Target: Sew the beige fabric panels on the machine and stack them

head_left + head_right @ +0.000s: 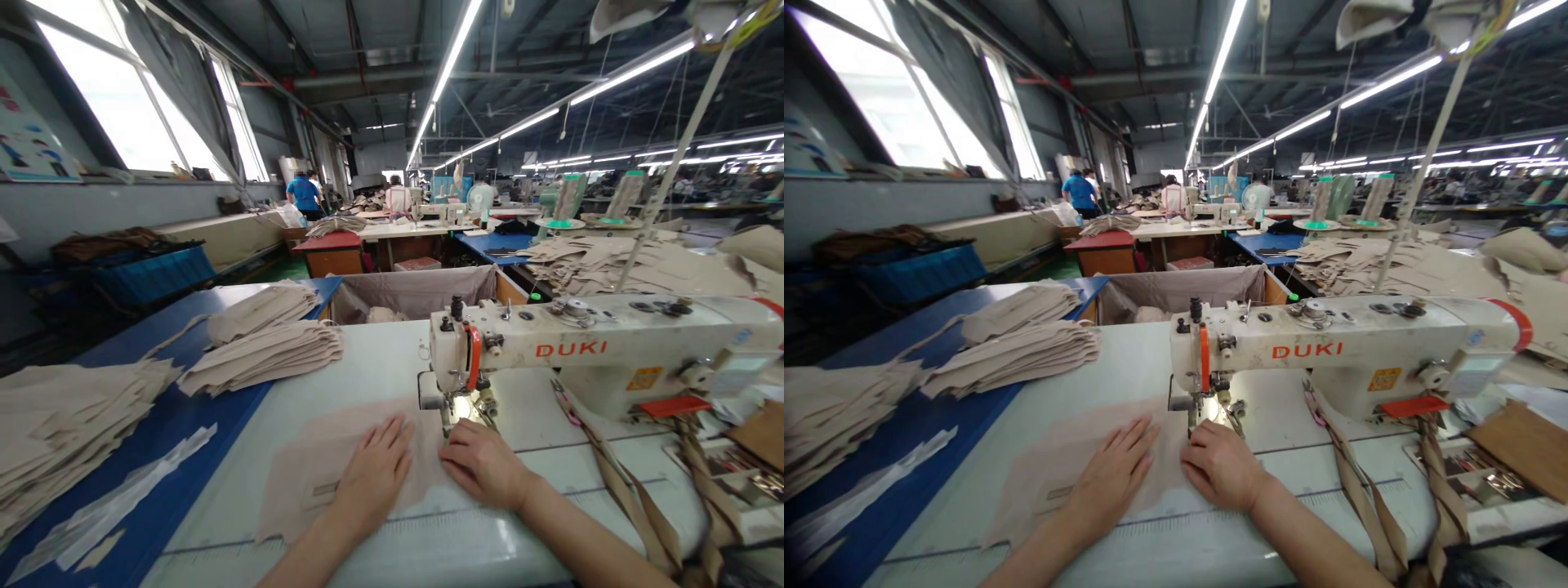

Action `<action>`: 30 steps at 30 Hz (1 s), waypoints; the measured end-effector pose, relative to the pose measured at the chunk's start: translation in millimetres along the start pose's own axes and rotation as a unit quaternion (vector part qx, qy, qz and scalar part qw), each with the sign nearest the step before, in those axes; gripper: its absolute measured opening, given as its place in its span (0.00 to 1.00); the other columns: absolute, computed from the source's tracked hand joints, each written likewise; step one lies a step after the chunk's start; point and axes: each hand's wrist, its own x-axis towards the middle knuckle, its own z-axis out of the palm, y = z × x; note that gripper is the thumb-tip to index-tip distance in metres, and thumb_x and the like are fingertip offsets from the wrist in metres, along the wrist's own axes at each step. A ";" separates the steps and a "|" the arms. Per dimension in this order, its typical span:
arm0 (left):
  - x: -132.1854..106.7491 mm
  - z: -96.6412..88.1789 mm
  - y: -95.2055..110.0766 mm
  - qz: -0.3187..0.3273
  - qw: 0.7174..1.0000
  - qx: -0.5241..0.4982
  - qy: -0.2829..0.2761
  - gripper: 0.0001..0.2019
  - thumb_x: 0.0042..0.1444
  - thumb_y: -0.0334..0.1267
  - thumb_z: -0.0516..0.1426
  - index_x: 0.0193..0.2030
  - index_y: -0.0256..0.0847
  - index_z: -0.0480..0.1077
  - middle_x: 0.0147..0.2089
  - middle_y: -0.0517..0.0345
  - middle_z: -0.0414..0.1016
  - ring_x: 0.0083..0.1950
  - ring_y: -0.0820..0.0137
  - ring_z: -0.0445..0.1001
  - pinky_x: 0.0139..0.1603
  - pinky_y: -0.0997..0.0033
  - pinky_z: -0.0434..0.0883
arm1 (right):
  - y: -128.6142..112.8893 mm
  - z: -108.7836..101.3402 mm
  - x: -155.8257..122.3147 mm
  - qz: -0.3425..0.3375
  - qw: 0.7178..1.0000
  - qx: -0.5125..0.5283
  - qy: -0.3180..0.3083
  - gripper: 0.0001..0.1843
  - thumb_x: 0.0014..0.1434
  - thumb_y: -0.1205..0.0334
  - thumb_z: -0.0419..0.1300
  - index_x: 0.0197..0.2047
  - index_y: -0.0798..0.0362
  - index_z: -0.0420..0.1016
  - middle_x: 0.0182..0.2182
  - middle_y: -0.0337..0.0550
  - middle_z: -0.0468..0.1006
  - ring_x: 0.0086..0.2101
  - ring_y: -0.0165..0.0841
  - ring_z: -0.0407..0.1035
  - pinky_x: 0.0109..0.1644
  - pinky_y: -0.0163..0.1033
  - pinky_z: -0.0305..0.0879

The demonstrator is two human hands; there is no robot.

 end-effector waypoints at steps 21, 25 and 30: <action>-186.5 -100.3 -197.5 -0.431 0.891 0.068 0.127 0.20 0.55 0.50 0.48 0.35 0.40 0.76 0.45 0.46 0.81 0.48 0.57 0.78 0.53 0.59 0.73 | 3.8 6.2 -13.5 0.009 0.999 0.052 0.001 0.12 0.68 0.62 0.51 0.39 0.50 0.75 0.34 0.46 0.74 0.36 0.35 0.70 0.40 0.38 0.68; -181.6 -99.2 -184.1 -0.378 0.910 0.084 0.149 0.20 0.57 0.46 0.45 0.31 0.42 0.76 0.41 0.47 0.80 0.44 0.59 0.78 0.50 0.61 0.74 | 4.7 6.9 -13.1 0.008 0.999 0.049 0.018 0.11 0.67 0.62 0.51 0.41 0.48 0.76 0.34 0.47 0.75 0.36 0.36 0.71 0.39 0.39 0.70; -181.9 -101.2 -182.5 -0.366 0.912 0.090 0.159 0.20 0.58 0.46 0.45 0.31 0.42 0.76 0.40 0.47 0.81 0.43 0.59 0.78 0.50 0.61 0.74 | 5.3 7.9 -14.4 0.011 0.998 0.051 0.021 0.12 0.67 0.62 0.51 0.42 0.48 0.77 0.34 0.47 0.76 0.35 0.36 0.71 0.38 0.40 0.71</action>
